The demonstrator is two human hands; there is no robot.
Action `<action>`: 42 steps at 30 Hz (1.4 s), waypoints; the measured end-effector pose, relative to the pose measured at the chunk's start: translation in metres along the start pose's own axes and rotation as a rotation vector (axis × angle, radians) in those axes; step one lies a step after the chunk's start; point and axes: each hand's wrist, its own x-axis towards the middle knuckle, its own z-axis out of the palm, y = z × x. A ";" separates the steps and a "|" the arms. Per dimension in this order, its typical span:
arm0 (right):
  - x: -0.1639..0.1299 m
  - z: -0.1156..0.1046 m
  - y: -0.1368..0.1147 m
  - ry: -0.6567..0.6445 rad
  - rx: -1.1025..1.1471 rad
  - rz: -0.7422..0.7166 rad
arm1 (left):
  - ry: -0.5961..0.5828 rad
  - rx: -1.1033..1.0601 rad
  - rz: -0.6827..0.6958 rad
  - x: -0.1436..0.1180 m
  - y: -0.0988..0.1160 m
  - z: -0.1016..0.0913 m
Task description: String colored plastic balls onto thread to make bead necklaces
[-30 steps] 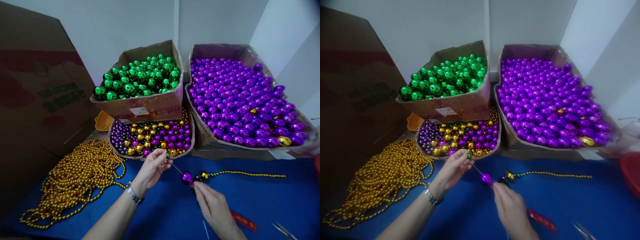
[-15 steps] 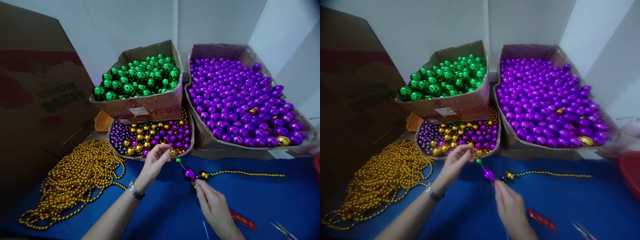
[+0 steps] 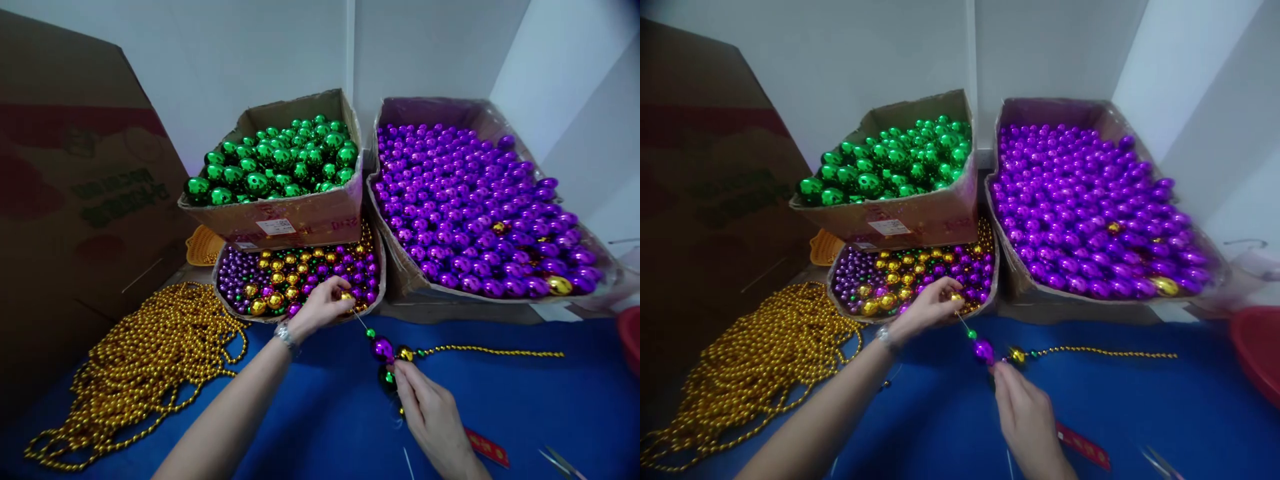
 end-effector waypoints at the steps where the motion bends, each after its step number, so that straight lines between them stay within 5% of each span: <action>1: -0.001 0.000 0.000 -0.006 0.005 -0.006 | 0.020 -0.174 -0.021 -0.006 0.002 -0.001; 5: -0.003 0.004 0.002 -0.027 0.021 -0.044 | 0.131 -1.100 -0.149 -0.030 0.007 -0.001; 9: -0.003 0.008 0.000 -0.046 0.024 -0.073 | 0.210 -1.374 -0.216 -0.044 0.013 0.003; 24: -0.002 0.015 -0.003 -0.036 -0.038 -0.099 | 0.297 -1.298 -0.152 -0.060 0.022 0.023; 34: 0.001 0.005 -0.013 -0.136 0.026 0.165 | 0.294 -1.178 -0.149 -0.073 0.017 0.031; 42: -0.003 0.006 -0.008 -0.037 0.002 0.025 | 0.334 -1.005 -0.125 -0.076 0.013 0.027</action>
